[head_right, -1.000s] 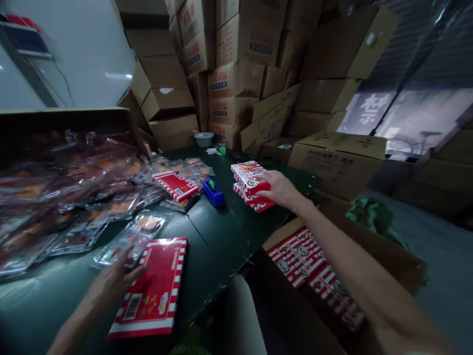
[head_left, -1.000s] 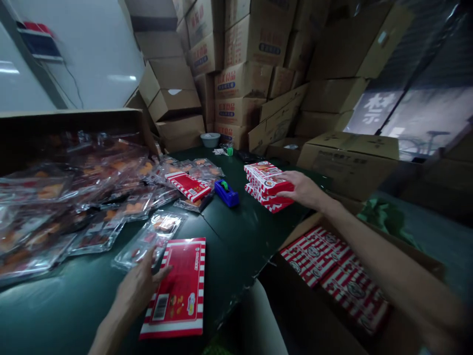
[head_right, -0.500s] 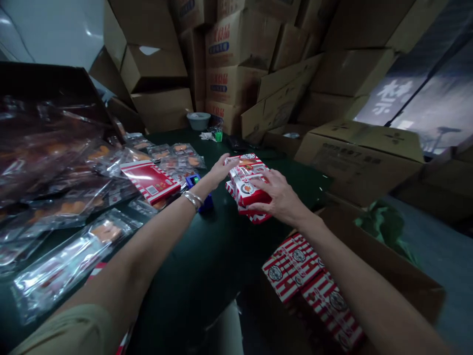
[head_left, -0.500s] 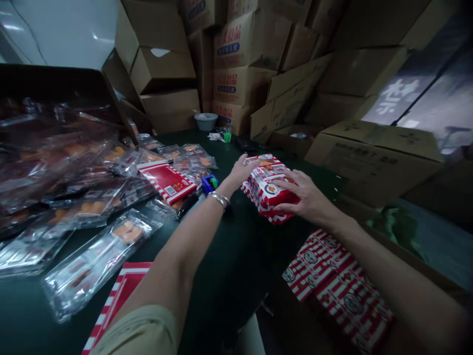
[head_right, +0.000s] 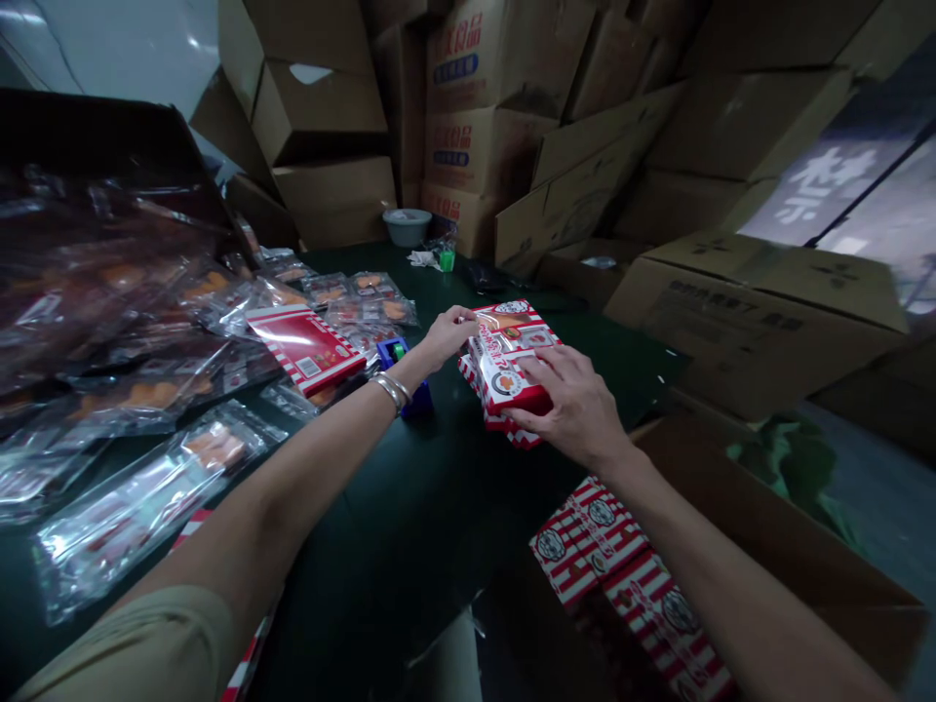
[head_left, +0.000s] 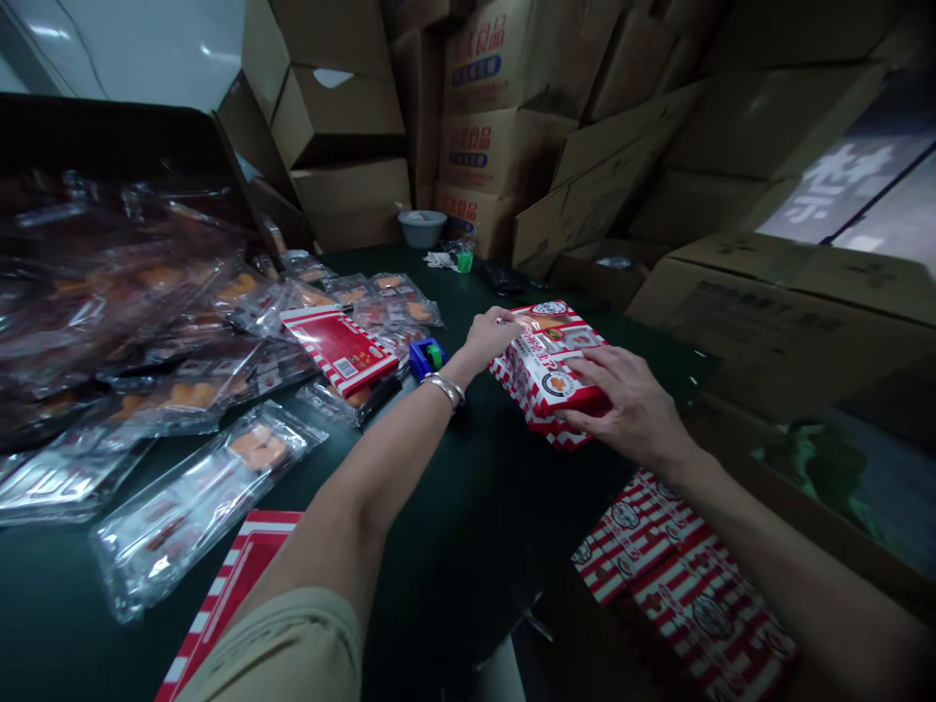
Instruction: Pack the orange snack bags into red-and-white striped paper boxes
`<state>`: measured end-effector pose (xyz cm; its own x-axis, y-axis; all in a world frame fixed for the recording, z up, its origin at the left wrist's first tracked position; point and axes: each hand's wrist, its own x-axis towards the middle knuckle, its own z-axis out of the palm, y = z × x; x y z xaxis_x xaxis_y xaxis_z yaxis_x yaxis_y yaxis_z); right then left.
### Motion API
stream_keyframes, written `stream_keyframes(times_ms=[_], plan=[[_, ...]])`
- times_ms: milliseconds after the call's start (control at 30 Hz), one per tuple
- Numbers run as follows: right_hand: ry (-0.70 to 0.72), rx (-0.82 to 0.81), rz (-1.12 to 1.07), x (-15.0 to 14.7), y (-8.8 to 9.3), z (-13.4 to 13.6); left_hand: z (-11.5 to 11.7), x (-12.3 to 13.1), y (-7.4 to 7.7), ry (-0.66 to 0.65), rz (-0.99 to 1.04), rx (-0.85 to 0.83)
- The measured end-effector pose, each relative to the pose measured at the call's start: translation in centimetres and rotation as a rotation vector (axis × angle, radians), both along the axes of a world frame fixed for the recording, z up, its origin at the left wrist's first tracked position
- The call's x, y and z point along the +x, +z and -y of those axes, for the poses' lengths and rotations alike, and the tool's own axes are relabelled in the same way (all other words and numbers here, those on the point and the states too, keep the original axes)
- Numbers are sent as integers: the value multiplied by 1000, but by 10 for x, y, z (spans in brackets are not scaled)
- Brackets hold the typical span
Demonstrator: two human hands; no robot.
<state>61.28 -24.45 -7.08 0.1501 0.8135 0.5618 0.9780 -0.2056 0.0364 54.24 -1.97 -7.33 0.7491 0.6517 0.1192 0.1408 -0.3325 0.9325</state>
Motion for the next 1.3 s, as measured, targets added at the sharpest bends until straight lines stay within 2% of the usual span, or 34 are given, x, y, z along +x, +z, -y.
stream_keyframes(times_ms=[100, 167, 267, 333, 400, 467, 533, 633, 700, 767, 833, 900, 1000, 1067, 1167, 1233, 1300], plan=[[-16, -31, 3, 3, -2, -3, 2, -7, 5, -47, -34, 52], [-34, -90, 6, 8, -1, -6, 5, -13, 15, -70, -57, 103], [-120, -156, 12, 12, 6, -6, 14, -31, 41, -75, -73, 201], [-179, -100, 23, 9, 13, 1, 21, -61, 63, -78, -62, 266], [-192, 60, 26, -6, 18, 13, 27, -112, 81, -84, -50, 309], [-140, 221, -29, -33, 15, 25, 31, -185, 88, -79, -54, 342], [-32, 266, -165, -69, 1, 33, 36, -271, 83, -85, -92, 418], [167, 104, -450, -126, -26, 32, 57, -391, 63, 20, -453, 390], [226, 37, -639, -152, -38, 24, 74, -441, 50, 111, -596, 334], [183, 82, -753, -160, -38, 14, 83, -457, 42, 107, -582, 264], [79, 191, -777, -148, -29, 10, 82, -442, 40, 78, -492, 259], [-45, 311, -795, -127, -17, 17, 72, -401, 42, 47, -355, 314], [-135, 425, -933, -105, -11, 38, 45, -301, 49, 16, -141, 299], [-102, 445, -1062, -101, -15, 46, 23, -220, 54, 15, -92, 286], [-18, 467, -1200, -102, -22, 40, -4, -106, 62, 54, -67, 278], [14, 493, -1237, -100, -24, 26, -15, -48, 63, 76, -77, 224], [6, 528, -1227, -94, -25, 13, -19, -10, 58, 73, -115, 136]])
